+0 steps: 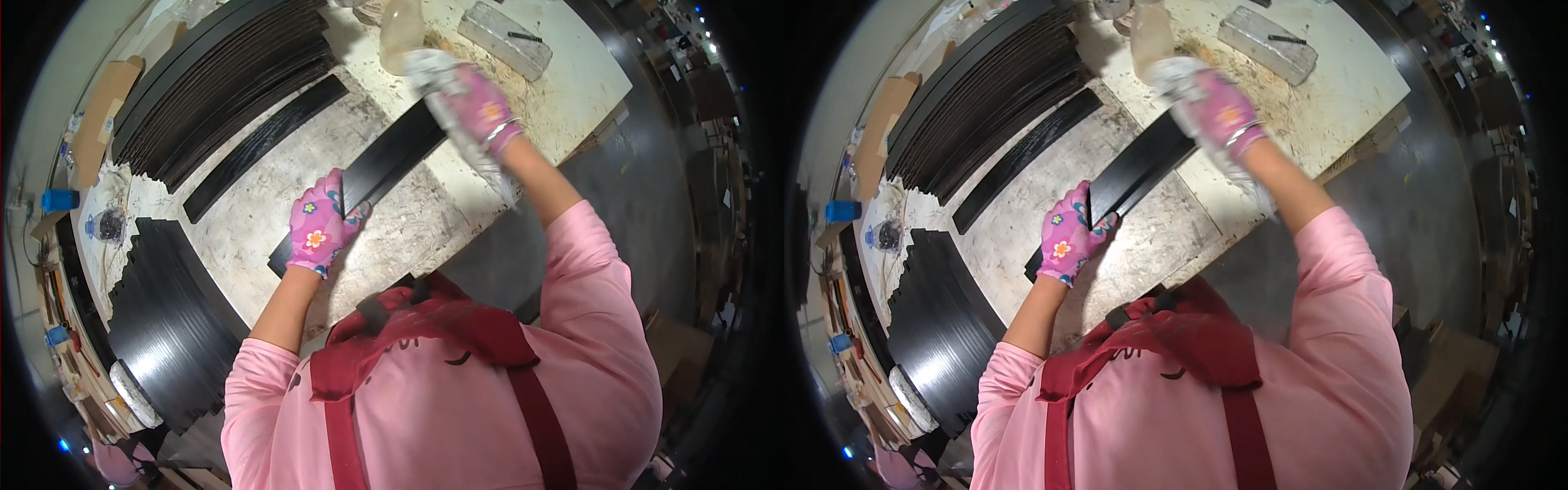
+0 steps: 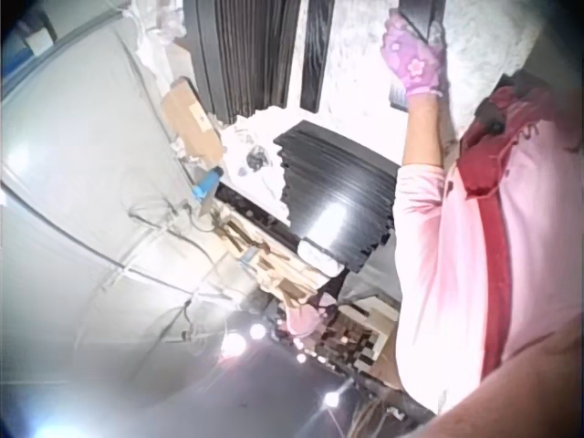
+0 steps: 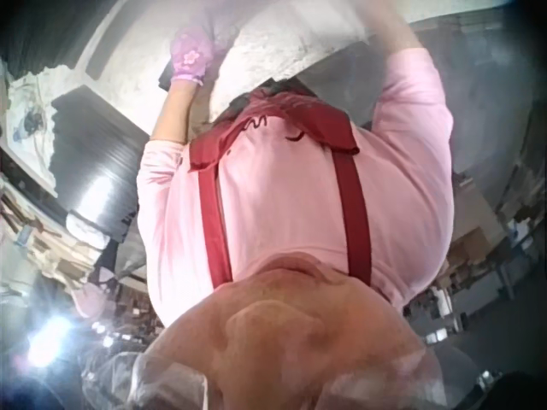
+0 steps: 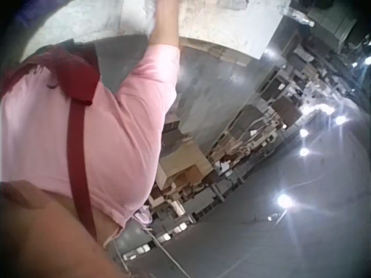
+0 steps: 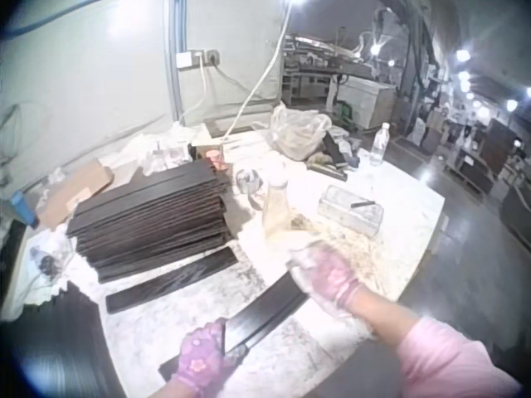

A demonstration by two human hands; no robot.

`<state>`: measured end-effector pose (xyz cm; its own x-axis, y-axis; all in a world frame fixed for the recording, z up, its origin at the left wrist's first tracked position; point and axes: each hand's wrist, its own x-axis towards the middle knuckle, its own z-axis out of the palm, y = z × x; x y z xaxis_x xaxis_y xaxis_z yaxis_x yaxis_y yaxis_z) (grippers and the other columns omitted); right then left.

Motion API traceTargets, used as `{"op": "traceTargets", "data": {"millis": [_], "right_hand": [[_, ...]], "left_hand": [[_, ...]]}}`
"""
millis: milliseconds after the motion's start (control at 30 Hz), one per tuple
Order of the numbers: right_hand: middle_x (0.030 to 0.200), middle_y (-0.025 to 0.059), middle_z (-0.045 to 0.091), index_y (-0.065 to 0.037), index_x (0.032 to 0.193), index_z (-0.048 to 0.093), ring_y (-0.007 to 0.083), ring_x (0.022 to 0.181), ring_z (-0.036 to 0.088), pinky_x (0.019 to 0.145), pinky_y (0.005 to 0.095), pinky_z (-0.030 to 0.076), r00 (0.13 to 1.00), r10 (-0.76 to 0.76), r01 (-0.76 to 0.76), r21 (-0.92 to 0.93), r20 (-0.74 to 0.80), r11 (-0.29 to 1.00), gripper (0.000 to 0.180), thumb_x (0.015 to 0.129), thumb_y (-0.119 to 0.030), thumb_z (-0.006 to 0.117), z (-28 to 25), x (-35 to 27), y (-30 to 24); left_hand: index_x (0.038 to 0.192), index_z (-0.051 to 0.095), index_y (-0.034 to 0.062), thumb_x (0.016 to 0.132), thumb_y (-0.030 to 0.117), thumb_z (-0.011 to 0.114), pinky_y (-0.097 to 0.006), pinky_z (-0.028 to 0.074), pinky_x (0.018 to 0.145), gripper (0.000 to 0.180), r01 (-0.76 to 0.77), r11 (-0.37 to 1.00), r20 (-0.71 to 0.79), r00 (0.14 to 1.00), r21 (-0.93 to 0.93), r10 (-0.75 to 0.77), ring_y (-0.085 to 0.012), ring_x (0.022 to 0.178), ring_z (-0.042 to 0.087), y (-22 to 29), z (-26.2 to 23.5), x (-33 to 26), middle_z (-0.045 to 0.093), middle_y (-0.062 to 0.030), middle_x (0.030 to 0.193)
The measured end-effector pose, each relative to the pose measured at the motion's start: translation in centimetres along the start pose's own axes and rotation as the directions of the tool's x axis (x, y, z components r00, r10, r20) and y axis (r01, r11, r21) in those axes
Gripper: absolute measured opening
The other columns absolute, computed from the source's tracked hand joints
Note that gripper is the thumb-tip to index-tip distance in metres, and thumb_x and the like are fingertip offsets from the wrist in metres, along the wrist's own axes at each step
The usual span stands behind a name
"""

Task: The person wipes long black slats with a cloth, handling the slats one at a time and applying liquid from a bottle onto the cloth as needed.

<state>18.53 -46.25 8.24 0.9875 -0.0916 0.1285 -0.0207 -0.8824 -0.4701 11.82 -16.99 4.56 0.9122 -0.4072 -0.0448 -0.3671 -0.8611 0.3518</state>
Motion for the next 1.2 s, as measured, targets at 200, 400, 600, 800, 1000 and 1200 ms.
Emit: {"op": "traceTargets", "data": {"millis": [200,400,600,800,1000,1200], "right_hand": [[0.105,0.0193,0.064,-0.005,0.121,0.052,0.0295,0.099,0.063,0.085,0.0403,0.05,0.995,0.004,0.009,-0.131,0.098,0.991,0.043,0.085,-0.028,0.059,4.1,1.8,4.5],[0.116,0.0148,0.064,0.0,0.124,0.057,0.0267,0.106,0.061,0.095,0.034,0.046,0.934,0.341,-0.347,0.511,0.109,0.786,0.046,0.086,-0.024,0.064,-1.3,2.4,12.1],[0.101,0.0078,0.067,-0.004,0.115,0.064,0.0172,0.092,0.064,0.085,0.0316,0.051,0.934,0.305,-0.208,0.977,0.185,0.045,0.03,0.089,-0.019,0.062,-7.4,6.3,12.5],[0.108,0.0121,0.065,-0.001,0.118,0.056,0.0221,0.092,0.064,0.084,0.0318,0.05,0.947,-0.084,0.273,0.639,-0.31,0.719,0.041,0.088,-0.028,0.063,-14.5,10.9,2.7],[0.14,0.0168,0.043,-0.018,0.134,0.049,0.026,0.101,0.063,0.092,0.0365,0.05,0.896,-0.384,0.389,-0.023,-0.222,0.921,0.048,0.088,-0.021,0.063,-7.1,14.7,-2.4],[0.146,0.0118,0.038,-0.021,0.139,0.044,0.0268,0.107,0.061,0.092,0.0395,0.05,0.914,-0.287,0.368,0.291,-0.286,0.883,0.062,0.082,-0.009,0.066,-5.3,11.0,-0.1]], "left_hand": [[0.129,0.046,0.0017,0.078,0.047,0.066,-0.041,0.048,0.083,0.071,0.002,0.999,0.014,1.0,0.048,-0.003,-0.0329,0.096,0.061,0.6,0.1,0.5,0.06,-0.0185,0.108],[0.129,0.047,0.0015,0.078,0.048,0.065,-0.041,0.048,0.082,0.071,0.003,0.999,-0.038,0.999,0.052,-0.001,-0.0334,0.094,0.061,0.1,0.5,-0.1,0.061,-0.0185,0.105],[0.14,0.038,0.0006,0.078,0.05,0.066,-0.044,0.044,0.094,0.084,-0.082,0.98,0.083,0.994,0.184,0.068,-0.0378,0.109,0.055,1.2,-2.3,0.6,0.056,-0.0233,0.123],[0.149,0.02,0.0034,0.081,0.03,0.075,-0.038,0.035,0.109,0.091,-0.188,0.836,-0.137,0.981,-0.516,0.136,-0.034,0.134,0.038,2.9,-5.6,11.8,0.035,-0.0244,0.146],[0.149,0.015,0.0037,0.075,0.024,0.079,-0.034,0.034,0.109,0.101,-0.243,0.755,-0.264,0.96,-0.609,0.096,-0.0282,0.135,0.036,4.9,-1.1,27.5,0.03,-0.0195,0.149],[0.135,0.034,0.0028,0.071,0.028,0.081,-0.032,0.043,0.097,0.083,-0.204,0.753,-0.135,0.979,-0.626,0.153,-0.0233,0.116,0.052,6.9,1.6,29.3,0.05,-0.0121,0.127]]}}
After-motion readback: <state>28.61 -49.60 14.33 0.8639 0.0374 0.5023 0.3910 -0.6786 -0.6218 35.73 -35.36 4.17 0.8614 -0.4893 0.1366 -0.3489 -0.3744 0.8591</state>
